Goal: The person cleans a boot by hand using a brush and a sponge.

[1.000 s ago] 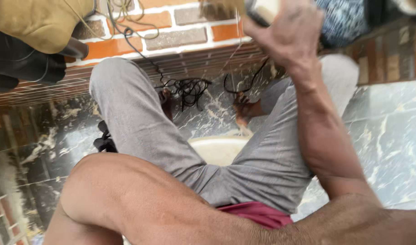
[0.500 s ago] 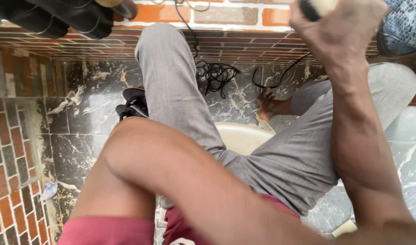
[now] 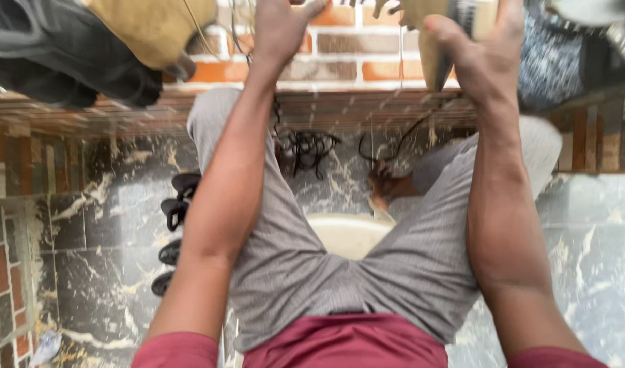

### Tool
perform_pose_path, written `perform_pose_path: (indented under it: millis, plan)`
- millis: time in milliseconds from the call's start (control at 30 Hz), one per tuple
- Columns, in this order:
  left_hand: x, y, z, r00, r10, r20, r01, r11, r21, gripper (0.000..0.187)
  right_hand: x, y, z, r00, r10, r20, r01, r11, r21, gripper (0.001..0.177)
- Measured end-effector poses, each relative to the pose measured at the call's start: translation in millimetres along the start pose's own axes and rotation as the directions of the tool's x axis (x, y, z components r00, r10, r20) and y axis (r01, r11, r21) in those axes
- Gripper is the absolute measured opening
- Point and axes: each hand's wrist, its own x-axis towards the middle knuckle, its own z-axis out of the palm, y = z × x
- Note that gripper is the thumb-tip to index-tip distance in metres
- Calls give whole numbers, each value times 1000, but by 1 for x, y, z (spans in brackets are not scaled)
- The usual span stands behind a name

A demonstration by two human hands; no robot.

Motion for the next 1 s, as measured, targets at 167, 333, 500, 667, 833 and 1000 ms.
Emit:
perform_pose_path:
  millis: [167, 333, 500, 667, 833, 1000]
  plan:
    - [0, 21, 5, 960, 263, -90, -276, 866, -416, 74, 18, 2, 6, 990, 49, 134, -116, 823, 556, 73]
    - [-1, 26, 8, 992, 106, -74, -129, 802, -583, 43, 27, 21, 10, 947, 134, 292, -307, 648, 697, 78]
    - [7, 13, 5, 968, 127, -217, -240, 729, -641, 32, 25, 33, 15, 927, 161, 338, -365, 588, 722, 80]
    - [0, 21, -14, 941, 211, -266, -340, 601, -724, 21, 30, 46, 10, 853, 173, 493, -523, 290, 802, 73]
    - [-14, 33, -35, 926, 273, -262, -374, 552, -745, 20, 34, 61, 18, 803, 159, 574, -595, 269, 758, 70]
    - [-17, 29, -38, 921, 245, -303, -389, 544, -743, 17, 31, 63, 27, 747, 243, 619, -664, 249, 705, 75]
